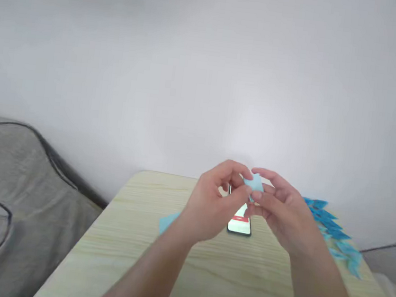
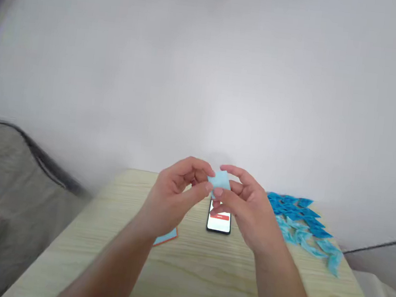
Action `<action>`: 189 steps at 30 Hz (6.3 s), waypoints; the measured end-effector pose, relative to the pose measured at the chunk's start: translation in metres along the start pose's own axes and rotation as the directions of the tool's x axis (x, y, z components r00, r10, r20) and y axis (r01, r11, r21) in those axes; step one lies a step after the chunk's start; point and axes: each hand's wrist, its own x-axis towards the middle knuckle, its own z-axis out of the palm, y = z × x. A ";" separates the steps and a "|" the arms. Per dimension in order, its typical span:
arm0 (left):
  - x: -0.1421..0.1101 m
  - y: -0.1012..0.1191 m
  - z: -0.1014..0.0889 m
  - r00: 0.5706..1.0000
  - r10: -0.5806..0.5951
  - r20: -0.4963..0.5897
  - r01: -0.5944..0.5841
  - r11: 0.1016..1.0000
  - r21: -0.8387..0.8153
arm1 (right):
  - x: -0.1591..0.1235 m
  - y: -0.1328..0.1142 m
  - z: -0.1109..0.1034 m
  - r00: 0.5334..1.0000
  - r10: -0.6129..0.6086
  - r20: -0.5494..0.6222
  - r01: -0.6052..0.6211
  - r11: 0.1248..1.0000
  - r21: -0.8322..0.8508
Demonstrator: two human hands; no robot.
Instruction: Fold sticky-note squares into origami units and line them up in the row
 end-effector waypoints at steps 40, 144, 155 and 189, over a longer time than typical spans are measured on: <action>0.000 0.000 -0.014 0.992 0.076 0.100 -0.089 0.988 0.127 | -0.011 -0.007 -0.002 0.975 -0.208 -0.078 0.162 0.907 -0.389; -0.046 -0.026 -0.005 1.000 -0.008 -0.014 0.011 0.981 0.193 | -0.035 0.000 -0.010 0.989 -0.123 0.076 0.137 0.629 -0.765; -0.138 -0.082 0.026 0.998 0.055 0.011 -0.056 0.936 0.347 | -0.119 0.103 -0.022 0.934 -0.356 -0.040 0.199 0.608 -0.769; -0.161 -0.102 0.030 0.977 -0.102 0.189 -0.012 0.853 0.522 | -0.145 0.145 -0.047 0.933 -0.353 0.069 0.239 0.464 -0.853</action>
